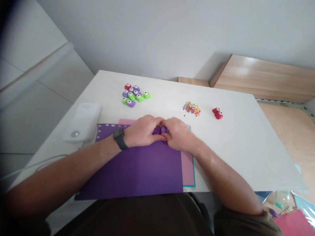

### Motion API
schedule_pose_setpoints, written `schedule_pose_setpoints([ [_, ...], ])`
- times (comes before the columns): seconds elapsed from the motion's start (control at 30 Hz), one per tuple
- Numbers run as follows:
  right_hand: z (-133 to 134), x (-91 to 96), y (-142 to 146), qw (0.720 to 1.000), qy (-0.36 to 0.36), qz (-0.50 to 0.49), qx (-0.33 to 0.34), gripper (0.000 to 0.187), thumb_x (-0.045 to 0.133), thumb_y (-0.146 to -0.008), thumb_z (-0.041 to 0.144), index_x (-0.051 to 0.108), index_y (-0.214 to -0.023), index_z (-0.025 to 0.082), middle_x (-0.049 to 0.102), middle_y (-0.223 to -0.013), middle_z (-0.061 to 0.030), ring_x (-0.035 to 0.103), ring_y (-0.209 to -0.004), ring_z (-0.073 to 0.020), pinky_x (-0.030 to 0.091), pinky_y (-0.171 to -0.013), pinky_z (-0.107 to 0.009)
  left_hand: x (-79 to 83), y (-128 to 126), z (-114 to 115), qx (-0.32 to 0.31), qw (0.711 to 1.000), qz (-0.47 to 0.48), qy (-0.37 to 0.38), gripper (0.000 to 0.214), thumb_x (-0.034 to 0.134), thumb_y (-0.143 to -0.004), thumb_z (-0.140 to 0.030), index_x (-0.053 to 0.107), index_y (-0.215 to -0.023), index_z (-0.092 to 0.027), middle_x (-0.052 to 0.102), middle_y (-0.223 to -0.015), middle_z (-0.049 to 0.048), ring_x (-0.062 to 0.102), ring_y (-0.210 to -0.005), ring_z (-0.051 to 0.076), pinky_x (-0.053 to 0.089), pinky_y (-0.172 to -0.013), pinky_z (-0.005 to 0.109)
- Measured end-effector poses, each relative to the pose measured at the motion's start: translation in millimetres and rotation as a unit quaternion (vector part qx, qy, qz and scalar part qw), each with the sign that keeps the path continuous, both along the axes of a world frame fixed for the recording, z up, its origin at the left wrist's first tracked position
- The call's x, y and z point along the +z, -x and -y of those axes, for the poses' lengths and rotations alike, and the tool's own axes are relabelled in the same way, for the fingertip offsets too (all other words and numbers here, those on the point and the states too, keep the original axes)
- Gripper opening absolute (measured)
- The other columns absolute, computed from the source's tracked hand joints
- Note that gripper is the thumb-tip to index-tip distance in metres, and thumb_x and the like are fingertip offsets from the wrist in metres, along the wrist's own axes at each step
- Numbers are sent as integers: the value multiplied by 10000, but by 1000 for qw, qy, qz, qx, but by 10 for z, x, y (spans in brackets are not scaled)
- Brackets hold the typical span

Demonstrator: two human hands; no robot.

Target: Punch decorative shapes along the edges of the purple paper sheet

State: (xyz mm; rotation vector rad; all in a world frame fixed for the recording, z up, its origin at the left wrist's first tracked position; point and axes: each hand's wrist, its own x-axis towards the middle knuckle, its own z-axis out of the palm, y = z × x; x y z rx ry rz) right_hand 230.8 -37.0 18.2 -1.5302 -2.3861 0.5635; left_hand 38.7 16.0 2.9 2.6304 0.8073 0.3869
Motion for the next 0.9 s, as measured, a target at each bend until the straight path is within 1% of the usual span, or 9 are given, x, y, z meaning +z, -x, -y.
schedule_pose_setpoints([
  [0.13, 0, -4, -4, 1000, 3, -3, 7, 180, 626, -827, 148, 632, -1004, 180, 682, -961, -92, 593, -944, -247, 452, -868, -366, -23, -6, -6, 2, 1000, 2, 9, 459, 729, -850, -559, 638, -1055, -159, 733, -961, 106, 695, -914, 292, 495, -802, 378],
  [0.3, -3, 13, -9, 1000, 9, -24, 10, 207, 626, -824, 136, 646, -1026, 172, 690, -972, -92, 604, -948, -245, 460, -866, -359, -34, 20, -32, 10, 998, 33, 44, 499, 777, -801, -571, 663, -1093, -182, 747, -960, 68, 710, -888, 262, 506, -799, 352],
  [0.5, -12, -4, -34, 999, 3, -43, 1, 261, 644, -849, 188, 667, -1110, 184, 712, -1042, -97, 610, -1001, -255, 462, -918, -386, -33, 111, -44, 23, 999, 32, 35, 588, 768, -795, -605, 667, -1196, -188, 767, -1030, 80, 723, -985, 280, 513, -910, 370],
  [0.6, -20, -18, -48, 999, 2, -44, -3, 280, 636, -858, 185, 674, -1135, 186, 719, -1048, -93, 611, -1000, -252, 463, -921, -386, -44, 148, -57, 30, 998, 28, 41, 583, 762, -813, -581, 661, -1229, -185, 768, -1072, 88, 723, -1017, 279, 520, -925, 365],
  [0.7, -22, -15, -59, 999, 1, -47, 8, 306, 628, -854, 166, 670, -1156, 177, 723, -1063, -97, 608, -1006, -251, 459, -932, -388, -50, 165, -70, 32, 998, 30, 50, 554, 748, -831, -570, 668, -1222, -186, 769, -1089, 88, 724, -1025, 274, 530, -912, 354],
  [0.9, -12, 13, -81, 999, 7, -45, 18, 352, 646, -844, 178, 657, -1195, 195, 720, -1085, -87, 606, -1004, -246, 451, -939, -389, -50, 171, -78, 29, 997, 36, 66, 520, 782, -810, -531, 684, -1202, -204, 774, -1084, 72, 727, -1023, 261, 538, -908, 337],
])
